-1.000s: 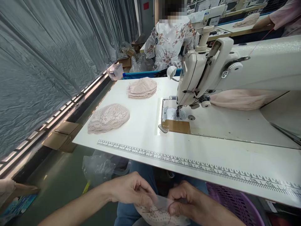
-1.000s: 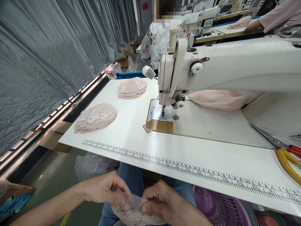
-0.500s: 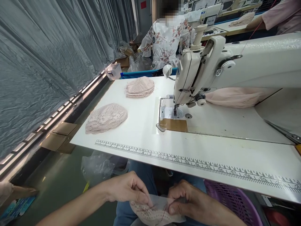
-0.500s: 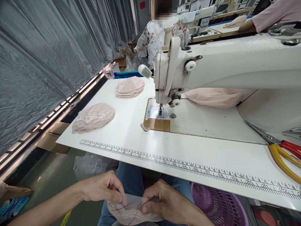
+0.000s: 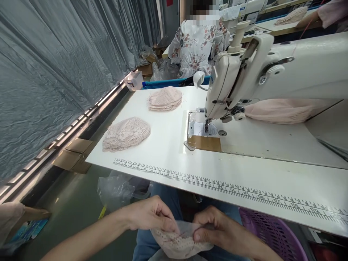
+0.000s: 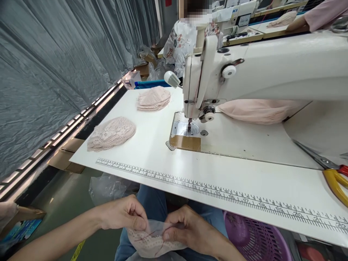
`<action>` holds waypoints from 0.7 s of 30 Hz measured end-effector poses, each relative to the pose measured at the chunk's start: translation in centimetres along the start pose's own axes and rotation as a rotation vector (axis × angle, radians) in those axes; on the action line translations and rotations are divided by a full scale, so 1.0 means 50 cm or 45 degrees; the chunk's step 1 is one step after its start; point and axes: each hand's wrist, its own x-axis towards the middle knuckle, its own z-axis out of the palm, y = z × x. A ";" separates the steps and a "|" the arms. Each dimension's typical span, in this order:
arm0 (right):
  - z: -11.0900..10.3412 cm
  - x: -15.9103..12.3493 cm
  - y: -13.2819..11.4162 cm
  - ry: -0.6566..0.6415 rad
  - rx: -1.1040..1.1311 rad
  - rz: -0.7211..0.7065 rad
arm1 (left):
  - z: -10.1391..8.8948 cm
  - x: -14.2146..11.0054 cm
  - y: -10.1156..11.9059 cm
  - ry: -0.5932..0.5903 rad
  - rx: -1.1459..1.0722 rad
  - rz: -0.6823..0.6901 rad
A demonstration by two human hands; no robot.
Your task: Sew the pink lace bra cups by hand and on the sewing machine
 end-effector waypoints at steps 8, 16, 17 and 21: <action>-0.014 -0.011 0.013 -0.041 0.098 0.085 | -0.008 -0.001 -0.020 -0.080 -0.038 -0.076; -0.016 -0.023 0.006 -0.081 0.073 0.101 | -0.006 0.001 -0.024 -0.081 -0.003 -0.059; -0.011 -0.019 0.004 -0.100 0.077 0.105 | -0.005 0.003 -0.023 -0.079 -0.001 -0.059; 0.017 0.007 0.003 -0.066 0.082 0.081 | -0.004 0.005 -0.020 -0.010 0.031 -0.066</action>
